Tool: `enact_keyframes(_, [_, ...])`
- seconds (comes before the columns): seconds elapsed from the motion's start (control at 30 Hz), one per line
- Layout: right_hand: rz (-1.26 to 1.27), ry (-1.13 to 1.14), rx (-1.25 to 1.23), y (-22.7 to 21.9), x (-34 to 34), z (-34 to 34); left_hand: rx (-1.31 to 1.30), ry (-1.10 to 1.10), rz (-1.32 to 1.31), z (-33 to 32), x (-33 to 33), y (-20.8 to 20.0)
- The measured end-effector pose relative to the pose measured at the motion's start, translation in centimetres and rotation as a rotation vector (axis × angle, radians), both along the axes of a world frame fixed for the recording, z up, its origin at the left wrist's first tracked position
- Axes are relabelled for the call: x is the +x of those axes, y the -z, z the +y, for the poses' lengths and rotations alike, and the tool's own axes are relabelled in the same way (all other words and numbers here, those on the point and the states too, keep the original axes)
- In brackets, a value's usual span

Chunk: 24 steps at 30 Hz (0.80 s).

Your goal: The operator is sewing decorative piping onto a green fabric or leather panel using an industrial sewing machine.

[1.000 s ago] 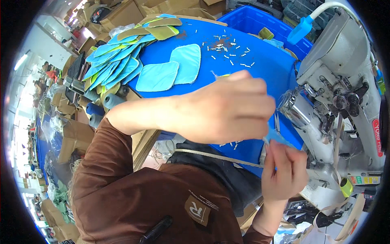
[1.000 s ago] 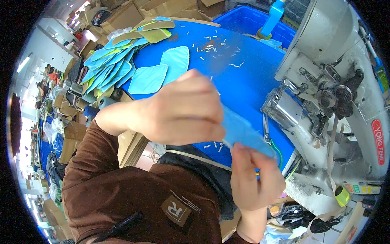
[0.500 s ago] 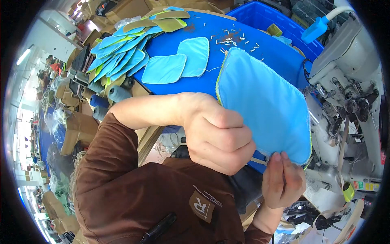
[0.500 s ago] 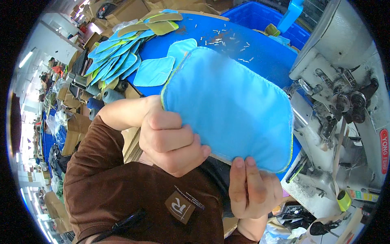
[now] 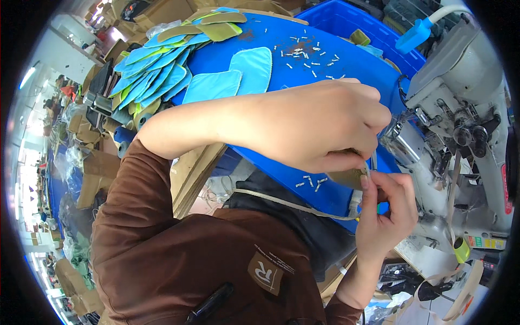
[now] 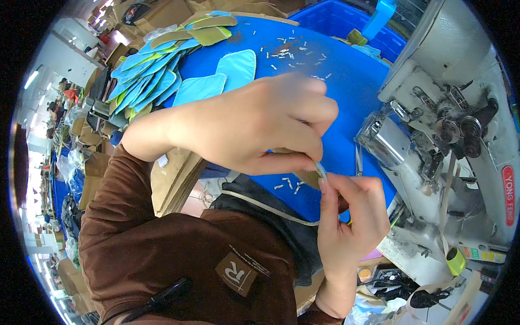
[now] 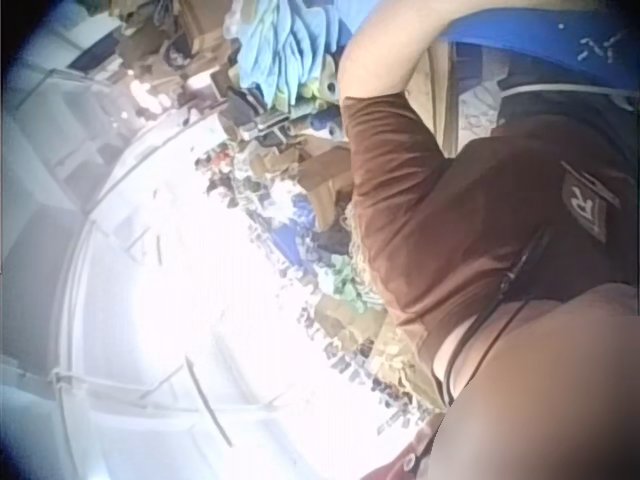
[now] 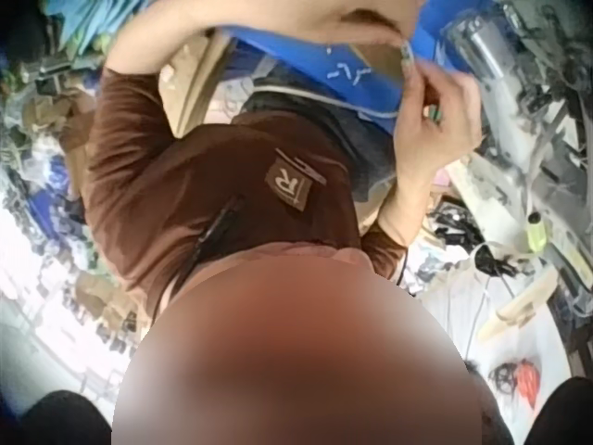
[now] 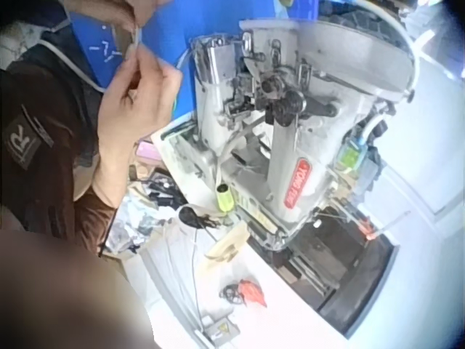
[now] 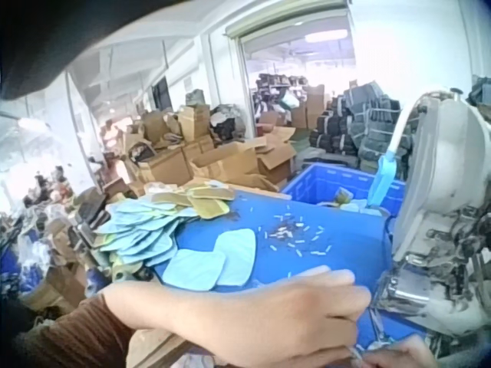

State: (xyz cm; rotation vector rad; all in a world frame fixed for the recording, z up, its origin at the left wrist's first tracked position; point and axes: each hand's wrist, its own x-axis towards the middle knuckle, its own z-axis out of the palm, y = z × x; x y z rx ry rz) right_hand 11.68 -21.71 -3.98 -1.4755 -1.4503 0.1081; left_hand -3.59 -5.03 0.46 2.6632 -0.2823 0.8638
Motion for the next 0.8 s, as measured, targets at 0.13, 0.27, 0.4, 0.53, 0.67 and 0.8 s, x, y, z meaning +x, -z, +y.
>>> enact_keyframes(0.13, [0.147, 0.018, -0.082, -0.6, 0.0, 0.4, -0.097, 0.032, 0.074, 0.7, 0.9, -0.6])
enact_keyframes(0.27, [0.192, 0.021, -0.105, -0.1, 0.7, 0.2, -0.202, 0.071, 0.139, 1.4, 1.8, -0.6])
enact_keyframes(0.4, [0.182, -0.025, -0.181, -0.4, 1.0, 0.6, -0.272, 0.132, 0.275, 2.5, 2.3, -1.0])
enact_keyframes(0.53, [0.235, -0.09, -0.327, 0.5, 1.9, 0.6, -0.333, 0.17, 0.407, 3.7, 3.0, -1.3])
enact_keyframes(0.67, [0.461, -0.102, -0.389, 0.8, 1.8, 0.8, -0.325, 0.241, 0.476, 4.7, 4.1, -1.1])
enact_keyframes(0.8, [0.476, -0.096, -0.377, 0.7, 1.9, 1.0, -0.295, 0.291, 0.485, 5.2, 4.9, -1.1])
